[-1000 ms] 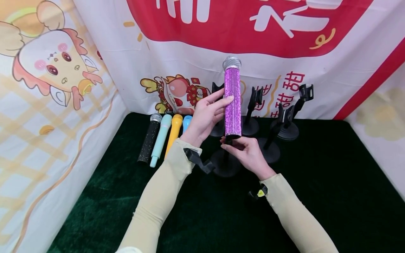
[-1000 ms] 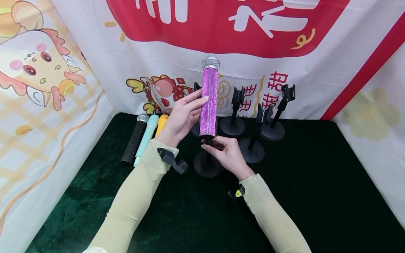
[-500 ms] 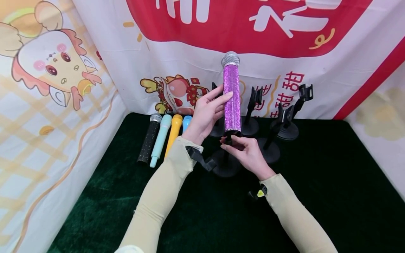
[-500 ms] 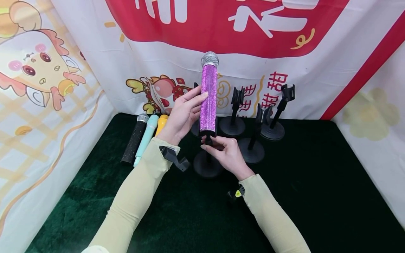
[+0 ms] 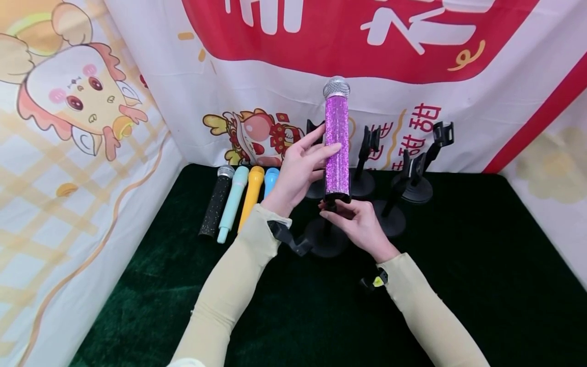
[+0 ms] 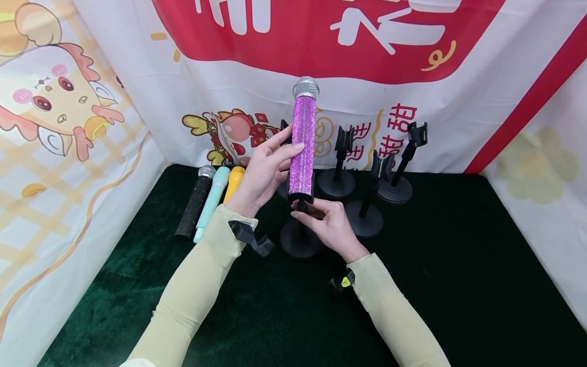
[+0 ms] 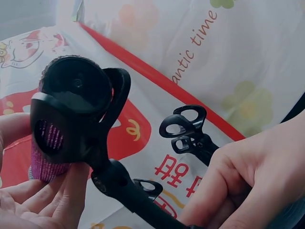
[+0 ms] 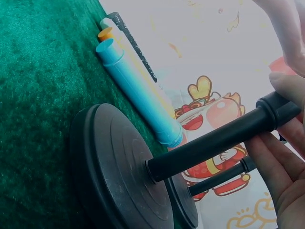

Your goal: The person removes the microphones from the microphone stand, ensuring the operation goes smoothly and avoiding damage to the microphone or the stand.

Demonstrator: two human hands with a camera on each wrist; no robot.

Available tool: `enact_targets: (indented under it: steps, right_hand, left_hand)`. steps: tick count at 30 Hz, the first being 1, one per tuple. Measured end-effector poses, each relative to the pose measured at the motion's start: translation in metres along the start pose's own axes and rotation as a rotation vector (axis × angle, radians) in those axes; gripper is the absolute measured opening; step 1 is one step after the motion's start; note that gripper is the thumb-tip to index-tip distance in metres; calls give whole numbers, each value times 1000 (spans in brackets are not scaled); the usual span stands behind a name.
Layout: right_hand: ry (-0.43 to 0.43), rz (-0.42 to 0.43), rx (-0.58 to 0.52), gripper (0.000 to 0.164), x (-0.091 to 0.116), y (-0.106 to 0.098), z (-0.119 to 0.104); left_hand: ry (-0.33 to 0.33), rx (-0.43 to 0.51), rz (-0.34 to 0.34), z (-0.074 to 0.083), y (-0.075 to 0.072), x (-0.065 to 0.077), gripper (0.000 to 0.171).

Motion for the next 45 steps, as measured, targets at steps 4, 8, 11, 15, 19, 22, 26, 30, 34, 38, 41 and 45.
enact_targets:
  steps: [4, 8, 11, 15, 19, 22, 26, 30, 34, 38, 41, 45]
  right_hand:
    - [6, 0, -11, 22, 0, 0, 0]
    - [34, -1, -18, 25, 0, 1, -2]
    - [37, -3, -21, 24, 2, 2, -12]
    - [25, 0, -21, 21, 4, 2, -27]
    - [12, 6, -22, 21, 6, 2, -32]
    - [6, 6, -21, 21, 6, 2, -33]
    - [18, 2, -18, 21, 5, 2, -32]
    - [44, -2, -11, 23, 3, 2, -18]
    - [58, -3, -6, 24, 1, 1, -2]
    - [45, -2, -7, 23, 1, 0, 1]
    - [32, -2, -9, 25, 0, -1, 0]
    - [26, -4, -2, 29, 0, -1, 0]
  left_hand:
    - [-8, -9, -22, 1, -2, 2, 57]
    - [-24, -21, -16, 1, -5, 4, 51]
    - [-32, -32, -10, 1, -6, 5, 47]
    - [-44, -47, -27, 2, -5, 8, 45]
    - [-56, -57, -69, 3, -3, 11, 45]
    - [-64, -79, -86, 4, -3, 14, 44]
    - [-73, -99, -75, 5, -3, 15, 43]
    - [-54, -71, -41, 4, -3, 15, 43]
    - [-32, -28, -12, 3, -2, 15, 40]
    - [-21, -7, 5, 2, 0, 15, 37]
    - [-14, -2, 14, 2, 0, 13, 37]
    - [-12, -5, 22, 3, -1, 11, 38]
Point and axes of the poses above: each hand's wrist, its own x-axis away from the middle knuckle, its own y-axis out of the palm, z = x × y, the point moved 3 cm from there along -x, towards the middle knuckle, and after that the axes turned 8 degrees about y, right-handed, at the moved point
